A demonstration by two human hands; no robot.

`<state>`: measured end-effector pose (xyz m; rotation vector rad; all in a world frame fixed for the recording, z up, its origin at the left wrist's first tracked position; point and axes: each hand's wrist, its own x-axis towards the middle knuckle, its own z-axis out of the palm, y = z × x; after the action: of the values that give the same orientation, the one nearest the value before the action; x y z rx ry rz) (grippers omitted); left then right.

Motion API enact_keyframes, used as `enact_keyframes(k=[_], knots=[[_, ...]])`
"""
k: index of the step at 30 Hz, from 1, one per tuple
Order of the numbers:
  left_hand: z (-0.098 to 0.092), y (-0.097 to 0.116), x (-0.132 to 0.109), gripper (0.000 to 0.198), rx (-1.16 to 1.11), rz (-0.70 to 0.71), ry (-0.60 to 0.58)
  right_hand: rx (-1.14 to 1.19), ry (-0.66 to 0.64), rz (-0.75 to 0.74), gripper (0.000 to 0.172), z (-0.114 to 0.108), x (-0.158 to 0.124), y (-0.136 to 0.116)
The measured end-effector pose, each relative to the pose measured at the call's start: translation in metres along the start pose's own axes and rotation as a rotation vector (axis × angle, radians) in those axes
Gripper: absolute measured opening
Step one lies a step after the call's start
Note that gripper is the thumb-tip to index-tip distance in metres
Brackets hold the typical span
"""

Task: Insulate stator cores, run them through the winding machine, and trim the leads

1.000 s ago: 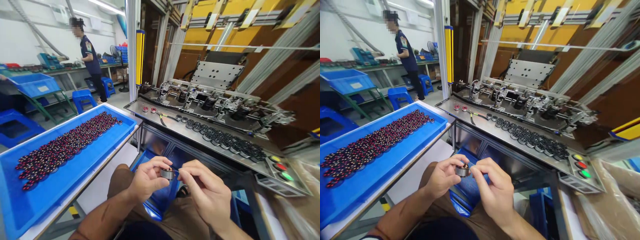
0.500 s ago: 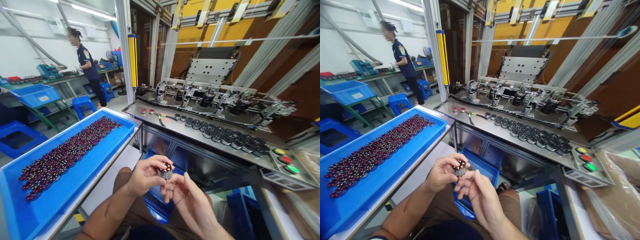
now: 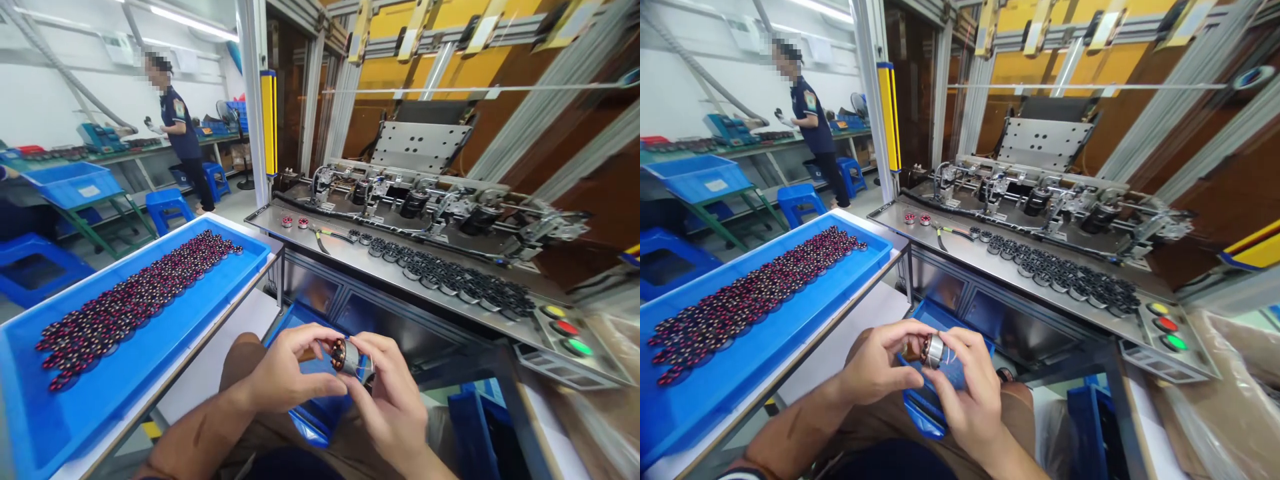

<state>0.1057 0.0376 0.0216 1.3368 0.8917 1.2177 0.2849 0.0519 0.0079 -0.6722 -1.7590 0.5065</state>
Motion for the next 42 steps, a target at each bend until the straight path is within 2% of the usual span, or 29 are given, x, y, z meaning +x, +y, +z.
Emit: enact_keyframes(k=[2, 4, 7, 10, 12, 15, 17, 19, 21, 24, 26, 27, 29, 33, 38, 42], knots=[[0.006, 0.003, -0.001, 0.058, -0.034, -0.037, -0.001, -0.099, -0.037, -0.126, 0.048, -0.003, -0.001, 0.001], [0.009, 0.005, -0.001, 0.054, -0.013, -0.032, 0.022, -0.108, -0.071, -0.146, 0.052, -0.006, 0.000, -0.002], [0.007, 0.007, 0.001, 0.045, 0.153, 0.081, 0.081, -0.007, -0.086, -0.054, 0.042, -0.009, 0.007, -0.012], [0.004, 0.007, 0.002, 0.040, 0.336, 0.237, 0.133, 0.088, -0.072, 0.013, 0.021, -0.010, 0.013, -0.023], [0.003, 0.006, 0.001, 0.040, 0.368, 0.278, 0.141, 0.110, -0.057, 0.080, 0.010, -0.010, 0.015, -0.027], [0.004, 0.004, 0.000, 0.037, 0.317, 0.279, 0.152, 0.143, -0.050, 0.262, 0.014, -0.014, 0.014, -0.026], [0.005, 0.004, -0.001, 0.034, 0.325, 0.318, 0.166, 0.142, -0.054, 0.322, 0.014, -0.019, 0.012, -0.022], [0.005, 0.006, 0.000, 0.031, 0.419, 0.403, 0.176, 0.050, -0.019, 0.255, 0.008, -0.025, 0.012, -0.020], [0.005, 0.008, 0.001, 0.029, 0.561, 0.517, 0.182, -0.108, 0.001, 0.085, 0.008, -0.029, 0.014, -0.021], [0.005, 0.008, 0.003, 0.034, 0.726, 0.647, 0.201, -0.296, -0.095, -0.130, 0.013, -0.022, 0.017, -0.025], [0.005, 0.007, 0.004, 0.039, 0.779, 0.685, 0.206, -0.341, -0.159, -0.156, 0.006, -0.014, 0.018, -0.027], [0.004, 0.007, 0.004, 0.041, 0.797, 0.697, 0.204, -0.344, -0.177, -0.143, 0.005, -0.009, 0.018, -0.028], [0.002, 0.006, 0.002, 0.044, 0.831, 0.716, 0.197, -0.312, -0.191, -0.116, 0.012, -0.004, 0.019, -0.028], [-0.003, 0.006, -0.002, 0.046, 0.856, 0.698, 0.155, -0.226, -0.227, -0.122, 0.015, -0.008, 0.030, -0.031], [-0.008, 0.010, -0.008, 0.046, 0.643, 0.626, 0.094, -0.179, -0.381, -0.075, 0.015, -0.027, 0.058, -0.027], [-0.011, 0.014, -0.010, 0.036, 0.491, 0.601, -0.006, -0.167, -0.497, -0.020, 0.020, -0.041, 0.068, -0.015]])
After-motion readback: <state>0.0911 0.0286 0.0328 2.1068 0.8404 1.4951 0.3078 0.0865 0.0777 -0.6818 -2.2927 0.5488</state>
